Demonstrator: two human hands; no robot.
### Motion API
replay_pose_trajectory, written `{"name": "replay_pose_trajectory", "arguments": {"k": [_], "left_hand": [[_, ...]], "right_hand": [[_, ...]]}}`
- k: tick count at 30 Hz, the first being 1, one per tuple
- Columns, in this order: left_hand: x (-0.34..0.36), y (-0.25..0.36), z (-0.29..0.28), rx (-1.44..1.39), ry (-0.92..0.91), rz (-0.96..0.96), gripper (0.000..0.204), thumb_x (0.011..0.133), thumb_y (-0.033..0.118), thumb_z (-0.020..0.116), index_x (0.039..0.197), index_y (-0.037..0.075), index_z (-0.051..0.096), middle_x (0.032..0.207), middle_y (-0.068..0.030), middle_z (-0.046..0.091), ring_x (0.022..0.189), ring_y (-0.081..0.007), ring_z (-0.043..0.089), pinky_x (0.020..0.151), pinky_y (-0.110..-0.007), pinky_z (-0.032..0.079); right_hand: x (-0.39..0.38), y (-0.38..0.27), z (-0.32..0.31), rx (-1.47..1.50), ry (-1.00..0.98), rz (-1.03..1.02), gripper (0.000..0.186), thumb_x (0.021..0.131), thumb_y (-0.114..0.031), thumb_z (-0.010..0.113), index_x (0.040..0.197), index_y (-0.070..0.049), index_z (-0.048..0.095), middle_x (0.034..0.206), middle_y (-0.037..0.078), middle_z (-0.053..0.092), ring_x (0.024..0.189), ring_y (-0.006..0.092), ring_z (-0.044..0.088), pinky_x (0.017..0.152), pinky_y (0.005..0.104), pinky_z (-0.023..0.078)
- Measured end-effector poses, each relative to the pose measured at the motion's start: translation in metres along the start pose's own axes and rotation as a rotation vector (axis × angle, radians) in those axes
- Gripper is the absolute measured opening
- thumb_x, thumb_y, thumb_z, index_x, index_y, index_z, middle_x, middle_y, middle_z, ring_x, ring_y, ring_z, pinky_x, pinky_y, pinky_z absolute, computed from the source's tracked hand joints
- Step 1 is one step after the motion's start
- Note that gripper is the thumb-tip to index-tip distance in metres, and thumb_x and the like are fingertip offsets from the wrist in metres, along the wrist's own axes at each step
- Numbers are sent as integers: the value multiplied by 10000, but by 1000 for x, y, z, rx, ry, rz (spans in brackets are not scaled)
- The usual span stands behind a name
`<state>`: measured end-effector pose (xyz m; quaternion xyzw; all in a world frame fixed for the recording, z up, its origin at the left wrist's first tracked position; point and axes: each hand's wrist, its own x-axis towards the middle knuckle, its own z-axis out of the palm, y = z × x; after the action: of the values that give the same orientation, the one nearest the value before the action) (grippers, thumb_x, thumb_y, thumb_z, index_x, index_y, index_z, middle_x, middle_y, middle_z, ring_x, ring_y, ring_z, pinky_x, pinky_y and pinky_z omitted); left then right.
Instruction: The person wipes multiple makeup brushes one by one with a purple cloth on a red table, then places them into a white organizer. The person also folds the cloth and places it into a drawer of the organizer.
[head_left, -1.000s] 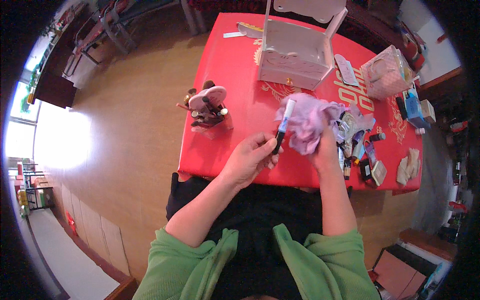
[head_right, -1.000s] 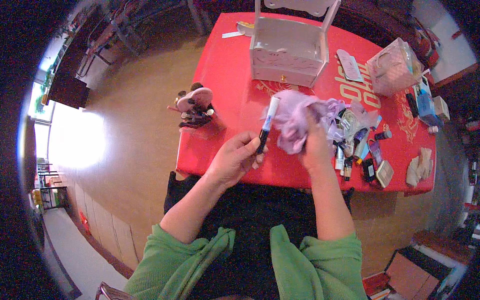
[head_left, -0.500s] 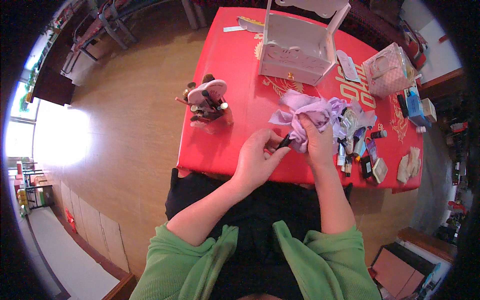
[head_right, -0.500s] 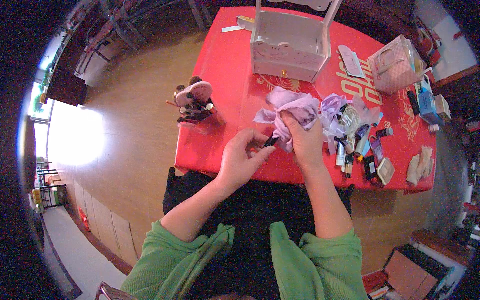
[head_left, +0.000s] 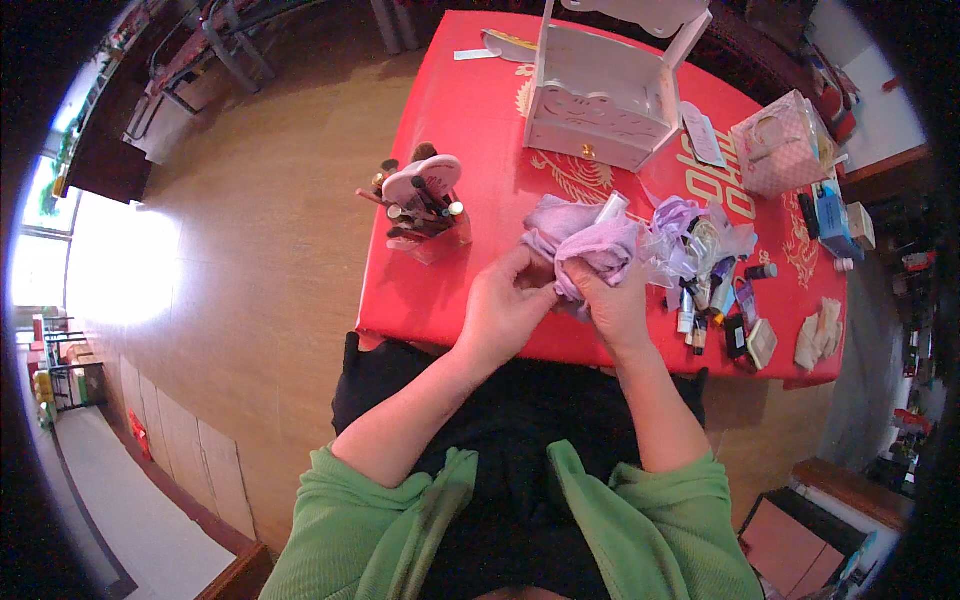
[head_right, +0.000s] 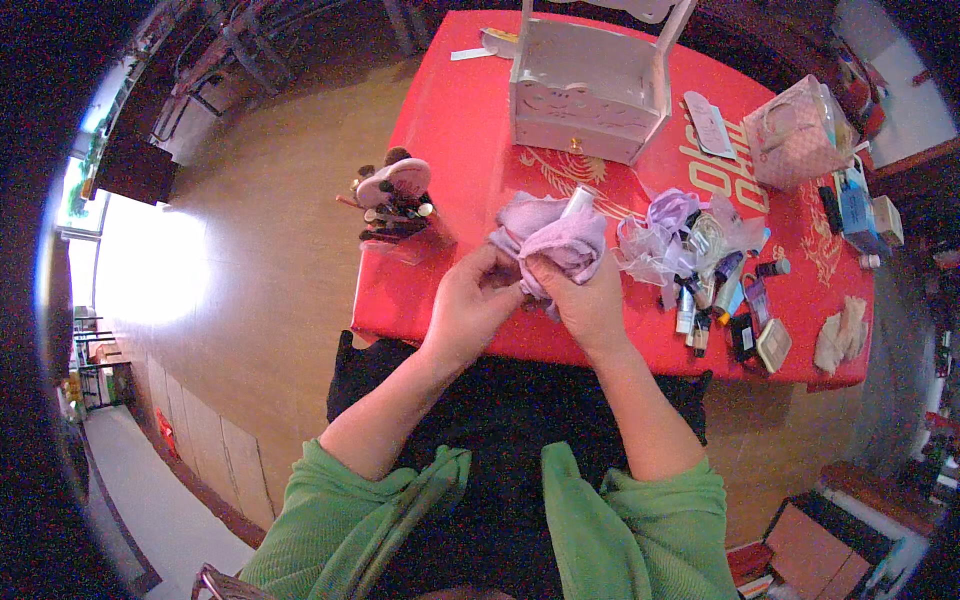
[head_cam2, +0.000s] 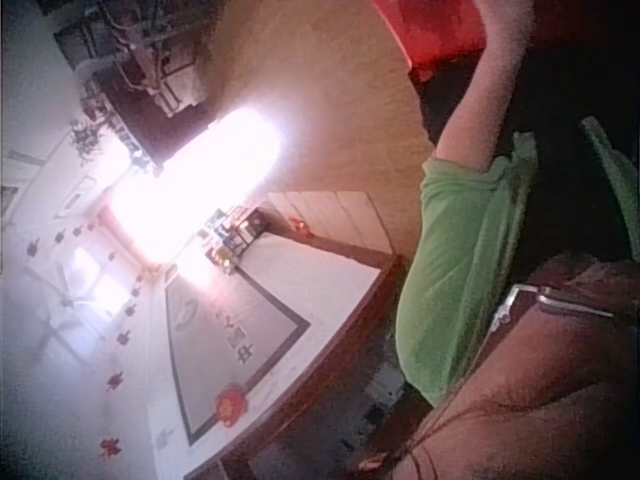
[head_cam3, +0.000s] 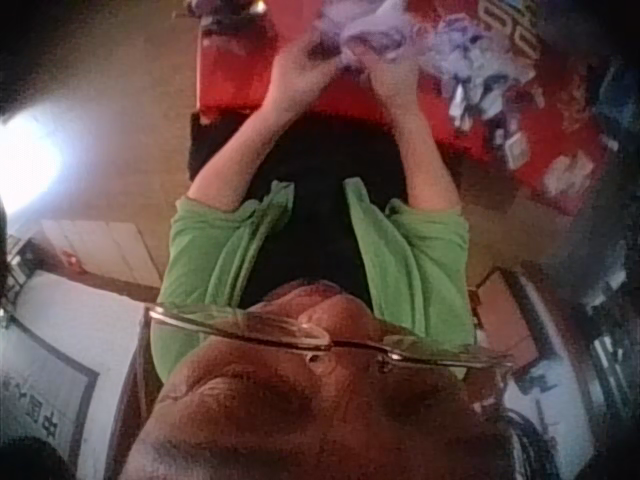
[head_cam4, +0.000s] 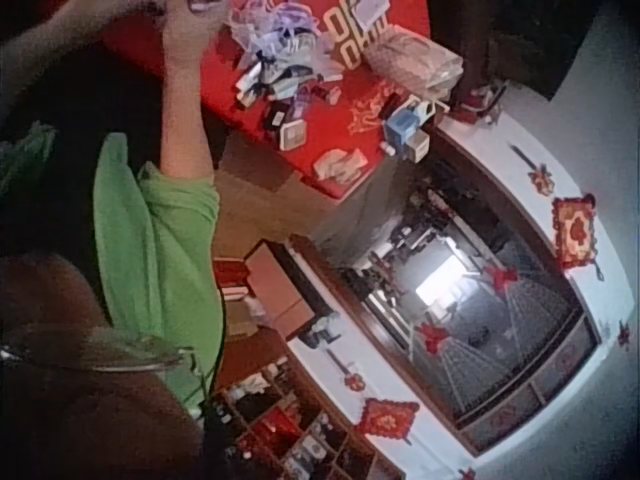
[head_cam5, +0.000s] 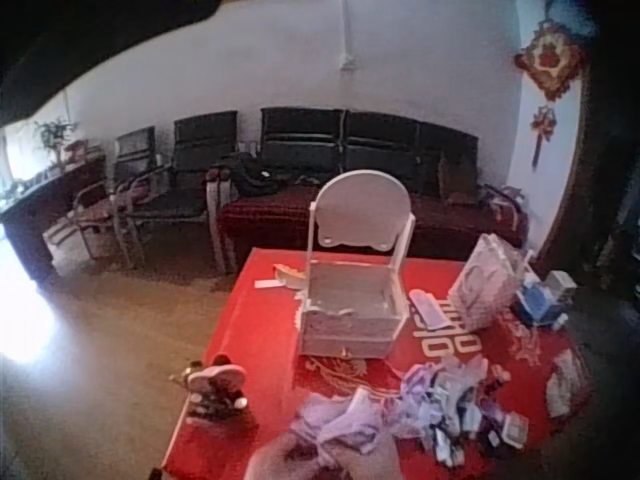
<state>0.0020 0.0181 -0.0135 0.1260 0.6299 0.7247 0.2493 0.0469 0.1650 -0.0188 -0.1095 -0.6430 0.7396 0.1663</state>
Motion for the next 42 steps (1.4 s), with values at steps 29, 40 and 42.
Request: {"name": "replay_pose_trajectory", "arguments": {"k": [29, 40, 42], "left_hand": [[-5, 37, -13, -22, 203, 322, 147, 1055, 109, 477, 1107, -8, 550, 856, -57, 603, 697, -102, 593, 601, -237, 498], [-30, 121, -79, 867, 509, 767, 59, 930, 37, 626, 966, -6, 641, 874, -119, 601, 800, -265, 583, 750, -343, 479], [-27, 118, -78, 890, 501, 759, 99, 883, 18, 650, 982, 17, 652, 888, -126, 605, 828, -308, 591, 756, -379, 480]], "right_hand": [[10, -7, -10, 253, 326, 31, 271, 993, -268, 636, 1134, -48, 567, 861, 55, 627, 555, 141, 578, 441, 297, 476], [21, 11, -26, 447, 444, 210, 394, 994, -314, 629, 1259, -40, 531, 1133, 79, 636, 950, 211, 666, 767, 336, 572], [21, 10, -27, 447, 405, 238, 408, 991, -320, 632, 1269, -40, 528, 1132, 82, 641, 957, 211, 672, 772, 335, 575]]}}
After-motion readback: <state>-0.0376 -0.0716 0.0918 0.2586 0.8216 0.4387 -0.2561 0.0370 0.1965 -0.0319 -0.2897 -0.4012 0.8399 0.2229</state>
